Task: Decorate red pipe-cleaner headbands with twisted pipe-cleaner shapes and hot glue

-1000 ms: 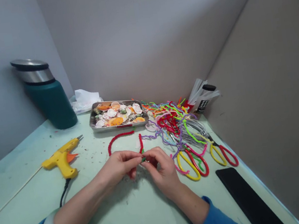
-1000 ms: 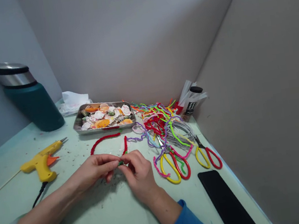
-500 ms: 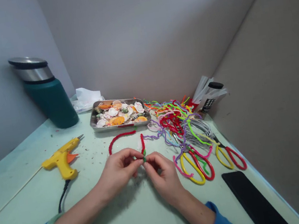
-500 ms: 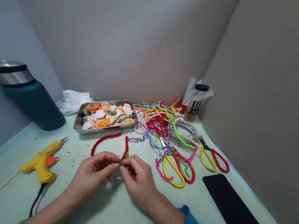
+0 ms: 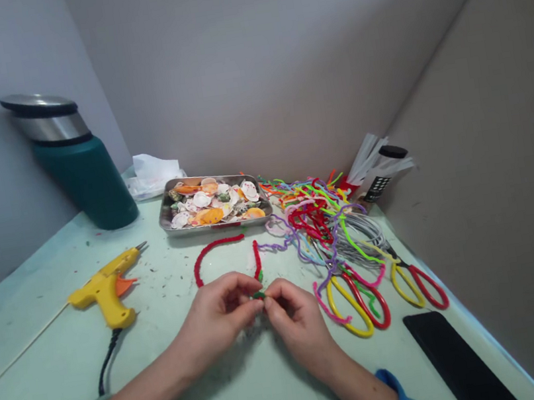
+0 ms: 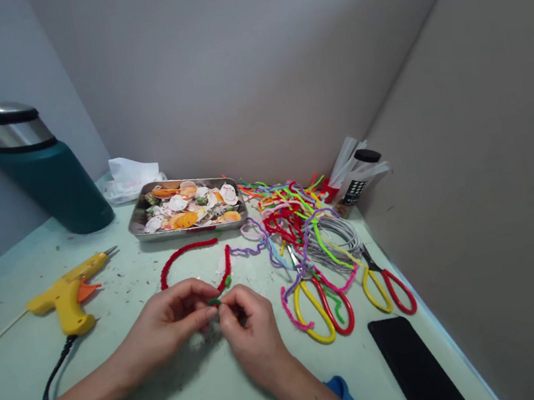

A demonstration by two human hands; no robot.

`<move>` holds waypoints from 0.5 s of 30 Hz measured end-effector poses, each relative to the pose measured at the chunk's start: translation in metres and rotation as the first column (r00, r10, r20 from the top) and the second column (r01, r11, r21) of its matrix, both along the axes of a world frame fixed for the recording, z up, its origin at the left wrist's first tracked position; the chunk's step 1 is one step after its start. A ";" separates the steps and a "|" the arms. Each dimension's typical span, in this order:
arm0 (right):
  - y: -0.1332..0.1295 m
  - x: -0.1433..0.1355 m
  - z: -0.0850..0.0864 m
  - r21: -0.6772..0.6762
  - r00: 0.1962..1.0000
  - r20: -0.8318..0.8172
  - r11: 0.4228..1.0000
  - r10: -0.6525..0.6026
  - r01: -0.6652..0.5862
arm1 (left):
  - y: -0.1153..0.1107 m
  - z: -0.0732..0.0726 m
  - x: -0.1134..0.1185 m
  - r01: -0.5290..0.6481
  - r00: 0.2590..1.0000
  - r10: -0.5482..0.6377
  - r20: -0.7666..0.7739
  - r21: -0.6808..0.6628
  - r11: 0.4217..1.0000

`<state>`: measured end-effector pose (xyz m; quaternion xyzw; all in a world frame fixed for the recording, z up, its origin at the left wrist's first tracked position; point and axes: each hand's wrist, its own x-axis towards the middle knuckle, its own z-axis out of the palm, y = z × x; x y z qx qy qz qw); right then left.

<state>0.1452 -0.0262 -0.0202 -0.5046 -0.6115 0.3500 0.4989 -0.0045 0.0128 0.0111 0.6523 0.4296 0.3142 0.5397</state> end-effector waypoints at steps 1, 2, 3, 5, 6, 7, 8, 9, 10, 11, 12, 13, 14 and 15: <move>-0.001 0.000 0.000 -0.010 1.000 -0.016 1.000 0.011 -0.012 | 0.001 0.000 0.000 0.007 0.999 -0.004 0.044 -0.077 0.997; -0.001 0.000 -0.001 -0.015 0.999 -0.028 1.000 0.018 -0.018 | 0.002 0.001 0.000 0.019 0.997 -0.008 0.078 -0.138 0.990; -0.002 0.001 -0.001 -0.017 0.999 -0.034 1.000 0.021 -0.021 | 0.002 0.003 0.000 0.032 0.994 -0.014 0.104 -0.178 0.983; -0.003 0.001 -0.001 -0.018 0.999 -0.039 1.000 0.023 -0.024 | 0.003 0.006 -0.001 0.059 0.989 -0.028 0.142 -0.216 0.975; -0.003 0.001 0.000 -0.017 0.999 -0.038 1.000 0.023 -0.024 | 0.004 0.007 -0.002 0.072 0.987 -0.036 0.159 -0.230 0.971; -0.004 0.001 0.000 -0.017 0.999 -0.037 1.000 0.023 -0.024 | 0.004 0.009 -0.003 0.084 0.984 -0.042 0.172 -0.244 0.966; -0.004 0.002 0.000 -0.017 0.999 -0.037 1.000 0.024 -0.025 | 0.005 0.010 -0.004 0.091 0.983 -0.045 0.178 -0.259 0.962; -0.004 0.002 0.000 -0.019 0.999 -0.037 0.999 0.028 -0.028 | 0.005 0.010 -0.004 0.096 0.983 -0.047 0.179 -0.277 0.956; -0.004 0.002 0.000 -0.020 0.999 -0.038 0.999 0.032 -0.033 | 0.005 0.011 -0.005 0.100 0.983 -0.048 0.179 -0.295 0.950; -0.004 0.002 0.001 -0.022 0.998 -0.041 0.999 0.037 -0.038 | 0.005 0.011 -0.006 0.102 0.983 -0.048 0.177 -0.311 0.945; -0.004 0.003 0.001 -0.022 0.998 -0.045 0.999 0.042 -0.043 | 0.006 0.012 -0.006 0.101 0.984 -0.046 0.173 -0.323 0.941; -0.004 0.003 0.001 -0.019 0.998 -0.048 0.999 0.045 -0.046 | 0.006 0.012 -0.006 0.099 0.985 -0.045 0.168 -0.330 0.939; -0.004 0.003 0.001 -0.015 0.998 -0.050 0.999 0.046 -0.047 | 0.006 0.011 -0.006 0.094 0.986 -0.042 0.160 -0.334 0.938; -0.004 0.003 0.002 -0.011 0.998 -0.050 0.999 0.045 -0.046 | 0.007 0.011 -0.006 0.089 0.987 -0.039 0.153 -0.334 0.938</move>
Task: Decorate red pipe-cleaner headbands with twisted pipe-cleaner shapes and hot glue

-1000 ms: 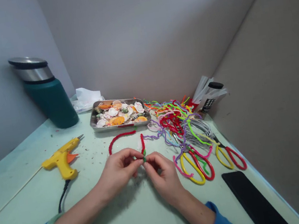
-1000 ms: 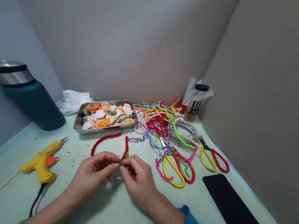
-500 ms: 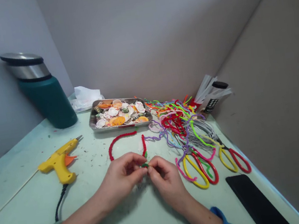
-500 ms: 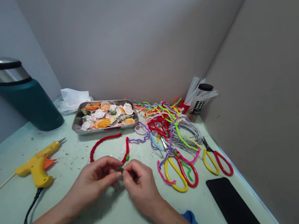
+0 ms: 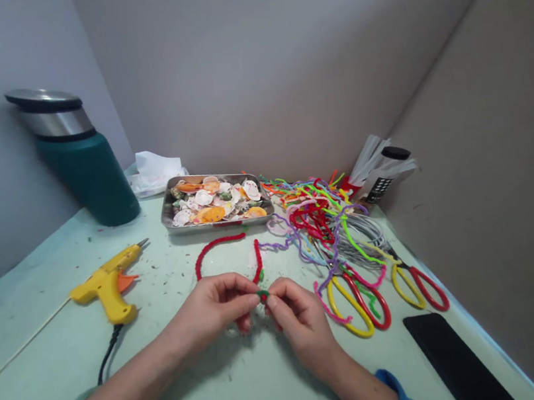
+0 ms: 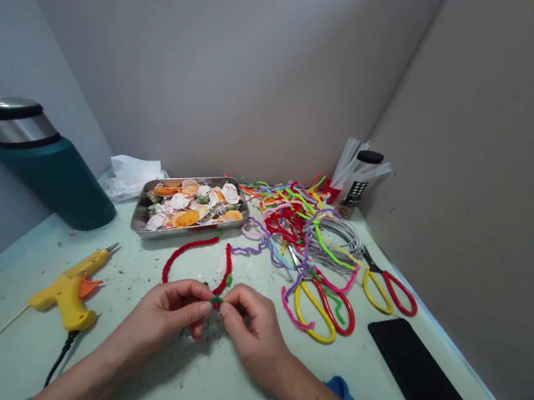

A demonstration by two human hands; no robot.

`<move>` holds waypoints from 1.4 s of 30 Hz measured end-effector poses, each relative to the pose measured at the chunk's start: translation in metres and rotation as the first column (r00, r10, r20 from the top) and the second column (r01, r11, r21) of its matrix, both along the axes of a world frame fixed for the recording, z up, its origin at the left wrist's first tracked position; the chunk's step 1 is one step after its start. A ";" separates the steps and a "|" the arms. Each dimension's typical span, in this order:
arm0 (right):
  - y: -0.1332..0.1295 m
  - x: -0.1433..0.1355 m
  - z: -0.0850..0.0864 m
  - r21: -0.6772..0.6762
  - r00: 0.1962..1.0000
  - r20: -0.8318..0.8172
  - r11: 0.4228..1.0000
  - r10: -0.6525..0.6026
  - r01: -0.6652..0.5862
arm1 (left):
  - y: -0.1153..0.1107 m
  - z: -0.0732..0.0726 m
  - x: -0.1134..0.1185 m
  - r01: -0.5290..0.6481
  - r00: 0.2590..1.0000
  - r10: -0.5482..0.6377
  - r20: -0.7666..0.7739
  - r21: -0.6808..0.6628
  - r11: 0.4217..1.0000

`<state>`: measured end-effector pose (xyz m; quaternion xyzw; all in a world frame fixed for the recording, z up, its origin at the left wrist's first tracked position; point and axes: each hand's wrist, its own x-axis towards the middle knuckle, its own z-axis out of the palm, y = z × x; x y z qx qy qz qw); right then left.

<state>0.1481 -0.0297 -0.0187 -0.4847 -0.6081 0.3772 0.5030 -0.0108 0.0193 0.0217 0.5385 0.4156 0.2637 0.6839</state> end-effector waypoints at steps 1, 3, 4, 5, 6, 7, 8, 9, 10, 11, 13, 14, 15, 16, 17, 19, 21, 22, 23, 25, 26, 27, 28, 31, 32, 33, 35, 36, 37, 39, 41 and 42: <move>0.000 0.000 0.000 0.003 1.000 0.000 1.000 -0.002 0.002 | 0.000 -0.001 0.000 -0.001 1.000 0.001 -0.006 0.004 1.000; 0.000 0.000 0.000 0.002 1.000 0.002 1.000 -0.005 0.005 | 0.001 -0.002 0.000 0.004 1.000 -0.004 -0.012 0.012 1.000; -0.001 0.001 0.000 -0.001 1.000 0.004 1.000 -0.006 0.006 | 0.001 -0.002 0.000 0.007 1.000 -0.007 -0.013 0.015 1.000; -0.001 0.001 0.000 -0.007 1.000 0.004 1.000 -0.006 0.006 | 0.001 -0.002 0.000 0.010 1.000 -0.010 -0.017 0.019 1.000; -0.001 0.001 -0.001 -0.013 1.000 0.002 1.000 -0.004 0.004 | 0.001 -0.002 -0.001 0.013 1.000 -0.013 -0.023 0.023 1.000; -0.001 0.000 -0.001 -0.018 1.000 -0.004 1.000 -0.001 0.001 | 0.001 -0.001 -0.001 0.017 1.000 -0.016 -0.027 0.027 0.999; -0.001 0.000 -0.001 -0.025 1.000 -0.017 1.000 0.004 -0.004 | 0.001 -0.001 -0.001 0.023 0.999 -0.022 -0.027 0.030 0.999; -0.001 0.000 -0.001 -0.035 0.999 -0.039 0.999 0.012 -0.013 | 0.001 -0.001 -0.001 0.031 0.999 -0.031 -0.023 0.034 0.999; -0.001 -0.001 0.000 -0.049 0.997 -0.072 0.998 0.023 -0.026 | 0.001 -0.001 -0.002 0.040 0.999 -0.039 -0.016 0.040 0.998; 0.000 -0.001 0.000 -0.069 0.993 -0.115 0.997 0.038 -0.046 | 0.001 -0.001 -0.002 0.049 0.999 -0.049 -0.006 0.046 0.998; 0.001 -0.002 0.000 -0.135 0.972 -0.223 0.986 0.069 -0.101 | 0.000 -0.001 -0.003 0.064 0.998 -0.065 0.018 0.051 0.997; 0.002 -0.003 0.000 -0.172 0.956 -0.280 0.976 0.084 -0.136 | 0.000 -0.001 -0.003 0.069 0.997 -0.070 0.027 0.049 0.996; 0.003 -0.003 0.000 -0.204 0.938 -0.334 0.964 0.095 -0.171 | 0.000 -0.002 -0.004 0.073 0.997 -0.075 0.037 0.044 0.996; 0.004 -0.003 -0.001 -0.229 0.917 -0.384 0.952 0.105 -0.204 | 0.000 -0.002 -0.005 0.079 0.996 -0.081 0.047 0.036 0.996; 0.004 -0.003 -0.001 -0.247 0.896 -0.429 0.939 0.114 -0.238 | 0.000 -0.003 -0.005 0.088 0.994 -0.089 0.057 0.026 0.996; 0.005 -0.003 -0.003 -0.268 0.856 -0.497 0.913 0.142 -0.307 | 0.000 -0.004 -0.007 0.111 0.991 -0.111 0.078 0.005 0.994; 0.005 -0.002 -0.003 -0.278 0.848 -0.505 0.899 0.163 -0.339 | 0.001 -0.005 -0.007 0.132 0.988 -0.131 0.086 -0.006 0.991; 0.004 -0.002 -0.002 -0.271 0.873 -0.459 0.911 0.161 -0.311 | 0.001 -0.005 -0.007 0.130 0.989 -0.129 0.076 -0.004 0.992; 0.004 -0.002 -0.002 -0.244 0.917 -0.374 0.939 0.141 -0.244 | 0.002 -0.006 -0.007 0.115 0.992 -0.115 0.057 0.005 0.993; 0.003 -0.002 0.000 -0.103 0.992 -0.119 0.993 0.043 -0.055 | 0.003 -0.008 -0.004 0.064 0.998 -0.064 0.011 0.029 0.998; 0.003 -0.002 0.001 -0.008 1.000 0.004 1.000 -0.024 0.024 | 0.003 -0.009 -0.002 0.042 0.999 -0.042 -0.002 0.039 0.998; 0.002 -0.002 0.002 0.080 0.992 0.099 0.994 -0.081 0.073 | 0.003 -0.009 -0.001 0.028 1.000 -0.028 -0.007 0.044 0.999; 0.001 -0.003 0.002 0.149 0.979 0.164 0.984 -0.118 0.094 | 0.003 -0.009 0.001 0.025 1.000 -0.025 -0.005 0.046 0.999; -0.001 -0.003 0.002 0.250 0.956 0.254 0.965 -0.148 0.083 | 0.001 -0.008 0.004 0.011 1.000 -0.011 -0.010 0.050 0.999; -0.001 -0.003 0.001 0.268 0.951 0.271 0.960 -0.151 0.076 | 0.001 -0.007 0.004 -0.010 1.000 0.011 -0.021 0.052 0.999; -0.002 -0.003 0.001 0.285 0.946 0.284 0.956 -0.155 0.071 | 0.000 -0.006 0.005 -0.031 0.999 0.033 -0.032 0.052 0.998; -0.001 -0.003 -0.001 0.322 0.940 0.299 0.945 -0.166 0.064 | 0.000 -0.005 0.005 -0.057 0.997 0.059 -0.045 0.046 0.997; -0.001 -0.003 -0.001 0.336 0.937 0.305 0.940 -0.169 0.060 | 0.000 -0.005 0.005 -0.058 0.997 0.061 -0.047 0.045 0.997; 0.000 -0.003 -0.001 0.346 0.935 0.310 0.937 -0.172 0.058 | 0.000 -0.005 0.005 -0.057 0.997 0.059 -0.050 0.050 0.997; 0.000 -0.003 0.000 0.339 0.931 0.316 0.938 -0.182 0.068 | 0.000 -0.006 0.004 -0.049 0.996 0.055 -0.070 0.086 0.995; 0.000 -0.004 0.001 0.312 0.932 0.309 0.946 -0.189 0.089 | 0.000 -0.008 0.003 -0.044 0.991 0.063 -0.117 0.158 0.986; -0.001 -0.004 0.001 0.301 0.934 0.304 0.949 -0.190 0.095 | 0.000 -0.009 0.003 -0.038 0.986 0.070 -0.149 0.208 0.977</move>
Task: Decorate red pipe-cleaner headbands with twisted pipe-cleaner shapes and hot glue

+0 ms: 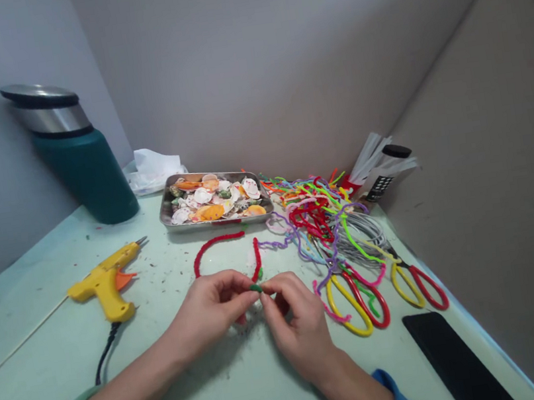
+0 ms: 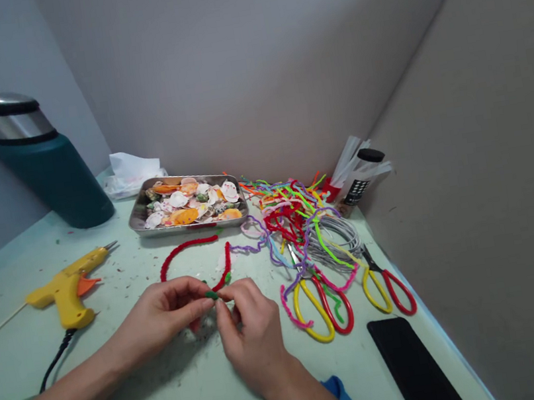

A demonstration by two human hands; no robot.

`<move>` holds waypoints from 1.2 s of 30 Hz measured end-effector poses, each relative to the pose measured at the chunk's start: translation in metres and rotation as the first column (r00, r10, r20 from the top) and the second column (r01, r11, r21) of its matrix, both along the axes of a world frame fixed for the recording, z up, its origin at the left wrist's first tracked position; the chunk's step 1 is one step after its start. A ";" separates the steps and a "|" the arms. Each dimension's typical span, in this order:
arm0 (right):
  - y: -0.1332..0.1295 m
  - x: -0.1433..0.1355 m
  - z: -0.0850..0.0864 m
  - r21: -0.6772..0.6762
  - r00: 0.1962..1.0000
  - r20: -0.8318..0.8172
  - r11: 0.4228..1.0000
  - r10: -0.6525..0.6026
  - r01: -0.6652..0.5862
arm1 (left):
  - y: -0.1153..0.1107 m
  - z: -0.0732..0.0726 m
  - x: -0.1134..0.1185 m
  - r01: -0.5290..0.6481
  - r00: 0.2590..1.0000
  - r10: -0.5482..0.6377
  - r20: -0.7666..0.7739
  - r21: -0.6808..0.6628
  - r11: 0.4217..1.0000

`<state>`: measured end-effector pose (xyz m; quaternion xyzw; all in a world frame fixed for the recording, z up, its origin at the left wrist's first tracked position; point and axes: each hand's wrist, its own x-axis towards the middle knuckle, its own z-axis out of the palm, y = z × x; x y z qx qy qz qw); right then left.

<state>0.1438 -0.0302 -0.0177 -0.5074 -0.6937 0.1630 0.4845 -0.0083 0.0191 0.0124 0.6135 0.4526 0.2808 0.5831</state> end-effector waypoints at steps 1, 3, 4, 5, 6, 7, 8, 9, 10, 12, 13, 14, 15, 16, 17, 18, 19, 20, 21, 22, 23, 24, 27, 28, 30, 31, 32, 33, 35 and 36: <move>0.000 0.000 0.000 -0.008 1.000 -0.005 1.000 0.000 0.000 | 0.000 -0.001 -0.001 0.002 0.999 0.000 -0.039 0.054 0.999; 0.000 0.000 0.000 -0.012 1.000 -0.001 1.000 0.006 -0.006 | -0.001 -0.003 -0.001 0.014 0.994 0.003 -0.112 0.158 0.987; 0.001 0.000 0.000 -0.012 1.000 0.005 1.000 0.006 -0.006 | -0.002 -0.004 -0.002 0.024 0.989 0.006 -0.146 0.205 0.978; 0.001 0.000 -0.001 -0.010 1.000 0.011 1.000 0.005 -0.005 | -0.002 -0.004 -0.002 0.037 0.984 0.008 -0.178 0.248 0.968; 0.002 0.000 -0.001 -0.008 1.000 0.019 1.000 0.003 -0.003 | -0.003 -0.004 -0.002 0.050 0.978 0.011 -0.206 0.287 0.957; 0.002 0.001 -0.001 -0.008 1.000 0.027 1.000 0.002 -0.002 | -0.004 -0.003 -0.002 0.063 0.973 0.015 -0.230 0.326 0.943; 0.002 0.000 -0.002 -0.010 0.999 0.036 1.000 0.002 -0.001 | -0.005 -0.002 -0.002 0.074 0.968 0.020 -0.248 0.363 0.929; 0.002 0.000 -0.002 -0.018 0.999 0.044 1.000 0.001 0.000 | -0.005 -0.002 -0.002 0.081 0.965 0.026 -0.259 0.393 0.916; 0.003 0.000 -0.002 -0.028 0.999 0.047 1.000 -0.002 0.003 | -0.006 -0.001 -0.002 0.086 0.964 0.029 -0.264 0.416 0.906; 0.003 -0.001 -0.002 -0.061 0.999 0.026 0.998 -0.021 0.022 | -0.007 -0.001 -0.001 0.088 0.964 0.034 -0.263 0.438 0.895; 0.003 -0.001 -0.002 -0.080 1.000 0.001 0.996 -0.031 0.031 | -0.007 -0.002 -0.001 0.087 0.965 0.031 -0.261 0.431 0.898; 0.003 -0.002 -0.002 -0.100 0.999 -0.030 0.994 -0.035 0.032 | -0.007 -0.002 0.000 0.086 0.967 0.024 -0.255 0.409 0.908; 0.004 -0.002 -0.002 -0.120 0.997 -0.063 0.992 -0.034 0.026 | -0.007 -0.003 0.000 0.078 0.971 0.014 -0.240 0.373 0.924; 0.004 -0.002 -0.002 -0.138 0.995 -0.093 0.990 -0.029 0.016 | -0.006 -0.003 0.000 0.067 0.977 0.003 -0.213 0.322 0.944; 0.005 -0.002 -0.002 -0.158 0.993 -0.118 0.987 -0.023 0.004 | -0.006 -0.003 0.001 0.053 0.985 -0.007 -0.175 0.259 0.964; 0.005 -0.002 -0.002 -0.181 0.990 -0.141 0.984 -0.018 -0.008 | -0.005 -0.003 0.001 0.039 0.991 -0.015 -0.131 0.188 0.981; 0.005 -0.002 -0.002 -0.204 0.986 -0.164 0.979 -0.018 -0.016 | -0.004 -0.003 0.002 0.027 0.996 -0.017 -0.085 0.115 0.993; 0.005 -0.002 -0.002 -0.228 0.982 -0.187 0.973 -0.019 -0.024 | -0.003 -0.002 0.002 0.019 0.999 -0.017 -0.042 0.044 0.999; 0.005 -0.002 -0.001 -0.247 0.978 -0.210 0.968 -0.020 -0.033 | -0.002 -0.001 0.003 0.016 1.000 -0.016 -0.004 -0.019 1.000; 0.004 -0.002 -0.001 -0.258 0.973 -0.229 0.965 -0.017 -0.044 | -0.001 0.000 0.003 0.015 1.000 -0.014 0.025 -0.070 0.997; 0.004 -0.002 -0.001 -0.260 0.970 -0.243 0.964 -0.015 -0.050 | -0.001 0.000 0.003 0.013 0.999 -0.008 0.046 -0.108 0.994; 0.004 -0.002 0.000 -0.252 0.969 -0.249 0.966 -0.011 -0.054 | 0.000 0.001 0.002 0.009 0.998 0.000 0.061 -0.135 0.991; 0.002 -0.002 0.001 -0.197 0.971 -0.240 0.979 0.009 -0.058 | 0.000 0.000 0.000 0.011 0.995 0.008 0.101 -0.195 0.981; 0.002 -0.002 0.002 -0.179 0.973 -0.231 0.982 0.023 -0.066 | 0.000 -0.001 0.000 0.024 0.993 0.003 0.122 -0.213 0.977; 0.002 -0.001 0.003 -0.152 0.977 -0.206 0.984 0.056 -0.089 | 0.000 -0.002 -0.002 0.061 0.985 -0.019 0.173 -0.240 0.969; 0.002 0.000 0.003 -0.143 0.979 -0.194 0.985 0.067 -0.096 | -0.001 -0.003 -0.002 0.079 0.980 -0.030 0.194 -0.249 0.965; 0.002 0.000 0.003 -0.135 0.980 -0.185 0.986 0.070 -0.096 | -0.001 -0.003 -0.002 0.093 0.977 -0.038 0.210 -0.256 0.962; 0.002 0.001 0.002 -0.128 0.981 -0.181 0.988 0.066 -0.090 | -0.001 -0.003 -0.001 0.098 0.975 -0.040 0.221 -0.259 0.961; 0.004 0.001 0.000 -0.120 0.981 -0.187 0.991 0.044 -0.067 | -0.001 -0.002 0.001 0.090 0.973 -0.033 0.229 -0.246 0.965; 0.004 0.001 -0.001 -0.118 0.980 -0.194 0.991 0.035 -0.059 | -0.001 -0.002 0.003 0.076 0.974 -0.023 0.227 -0.227 0.971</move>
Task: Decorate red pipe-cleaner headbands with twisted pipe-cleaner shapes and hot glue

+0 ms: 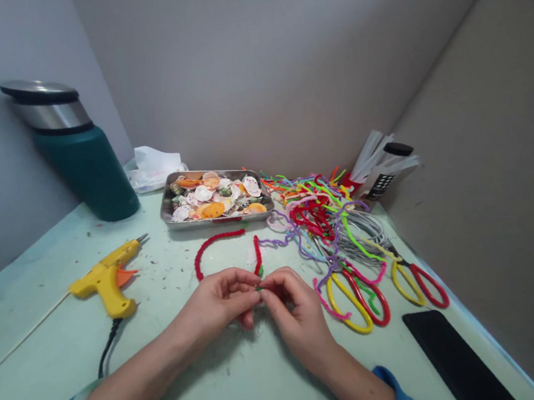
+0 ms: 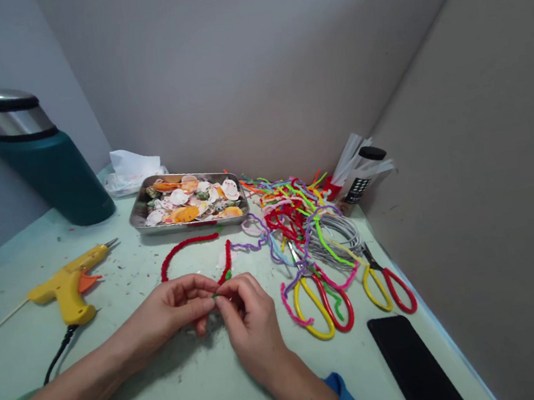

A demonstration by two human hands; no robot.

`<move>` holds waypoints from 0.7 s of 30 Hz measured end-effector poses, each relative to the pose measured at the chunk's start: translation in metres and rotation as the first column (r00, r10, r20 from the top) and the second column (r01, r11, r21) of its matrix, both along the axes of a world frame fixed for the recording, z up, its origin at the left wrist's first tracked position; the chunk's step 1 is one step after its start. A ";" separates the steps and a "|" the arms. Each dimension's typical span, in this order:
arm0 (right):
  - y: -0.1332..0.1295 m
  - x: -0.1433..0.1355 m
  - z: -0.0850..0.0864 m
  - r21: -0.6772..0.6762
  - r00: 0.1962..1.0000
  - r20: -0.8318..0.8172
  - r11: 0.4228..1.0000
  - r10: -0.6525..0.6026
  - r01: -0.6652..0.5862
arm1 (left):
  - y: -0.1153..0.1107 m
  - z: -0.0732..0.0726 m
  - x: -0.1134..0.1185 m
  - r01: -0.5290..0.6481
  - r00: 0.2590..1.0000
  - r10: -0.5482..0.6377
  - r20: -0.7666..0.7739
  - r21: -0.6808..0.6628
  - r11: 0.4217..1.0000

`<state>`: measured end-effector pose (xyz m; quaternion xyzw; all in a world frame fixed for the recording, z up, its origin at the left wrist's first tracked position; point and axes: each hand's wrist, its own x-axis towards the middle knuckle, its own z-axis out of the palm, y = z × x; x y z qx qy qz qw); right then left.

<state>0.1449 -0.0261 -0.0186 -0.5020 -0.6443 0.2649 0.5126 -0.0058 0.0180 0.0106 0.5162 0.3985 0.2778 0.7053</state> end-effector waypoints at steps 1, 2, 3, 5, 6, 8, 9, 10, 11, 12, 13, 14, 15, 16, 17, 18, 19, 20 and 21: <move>0.000 0.000 -0.001 0.000 1.000 -0.008 1.000 -0.005 0.005 | 0.000 0.001 0.001 -0.018 1.000 0.018 -0.003 0.027 0.999; 0.001 0.000 -0.002 0.000 1.000 -0.017 1.000 -0.006 0.006 | 0.000 0.001 0.002 -0.038 0.999 0.038 -0.006 0.055 0.998; 0.001 0.000 -0.003 0.003 1.000 -0.026 1.000 -0.005 0.005 | 0.000 0.002 0.003 -0.056 0.998 0.057 -0.010 0.080 0.995; 0.000 0.000 -0.003 0.020 0.999 -0.040 1.000 -0.002 0.003 | -0.001 0.003 0.003 -0.078 0.997 0.079 -0.006 0.106 0.991; 0.000 0.000 -0.002 0.031 0.999 -0.045 1.000 0.000 0.002 | -0.002 0.004 0.003 -0.078 0.997 0.079 -0.001 0.105 0.991; -0.001 0.000 -0.001 0.051 0.999 -0.045 0.999 0.003 -0.001 | -0.002 0.005 0.001 -0.066 0.998 0.065 0.006 0.092 0.994; -0.001 0.000 0.000 0.058 0.999 -0.042 0.998 0.006 -0.004 | -0.002 0.005 0.001 -0.060 0.998 0.059 0.005 0.087 0.994; -0.002 0.000 0.000 0.059 0.999 -0.038 0.998 0.008 -0.006 | -0.001 0.004 0.000 -0.058 0.998 0.059 -0.003 0.084 0.995; -0.002 0.000 0.001 0.053 0.999 -0.037 0.999 0.009 -0.007 | -0.001 0.004 -0.001 -0.059 0.998 0.060 -0.015 0.084 0.995; -0.002 -0.001 0.001 0.042 0.999 -0.040 0.999 0.009 -0.007 | 0.000 0.003 -0.001 -0.061 0.998 0.063 -0.026 0.088 0.994; -0.002 -0.001 0.001 0.024 0.999 -0.044 1.000 0.011 -0.009 | 0.000 0.002 -0.002 -0.060 0.997 0.064 -0.035 0.097 0.993; -0.002 -0.001 0.001 0.004 0.999 -0.049 1.000 0.012 -0.012 | 0.001 0.001 -0.002 -0.063 0.997 0.068 -0.043 0.111 0.992; -0.002 -0.002 0.001 -0.017 0.999 -0.052 1.000 0.012 -0.013 | 0.001 0.001 -0.002 -0.066 0.996 0.073 -0.048 0.130 0.989; -0.002 -0.002 0.000 -0.034 0.999 -0.052 0.999 0.011 -0.013 | 0.001 0.000 -0.001 -0.073 0.995 0.081 -0.052 0.148 0.986; -0.002 -0.002 0.000 -0.047 0.999 -0.046 0.999 0.010 -0.013 | 0.001 0.000 -0.001 -0.080 0.995 0.089 -0.053 0.161 0.984; -0.001 -0.002 0.000 -0.053 0.999 -0.038 0.998 0.011 -0.013 | 0.001 0.000 -0.001 -0.087 0.994 0.096 -0.051 0.168 0.982; -0.001 -0.002 0.000 -0.054 0.999 -0.029 0.998 0.014 -0.015 | 0.001 0.001 0.000 -0.092 0.994 0.101 -0.046 0.170 0.981; -0.001 -0.002 0.001 -0.050 1.000 -0.018 0.999 0.018 -0.019 | 0.000 0.001 0.000 -0.094 0.994 0.102 -0.039 0.167 0.981; 0.000 -0.002 0.001 -0.041 1.000 -0.007 0.999 0.023 -0.023 | 0.000 0.002 0.001 -0.095 0.994 0.102 -0.031 0.165 0.982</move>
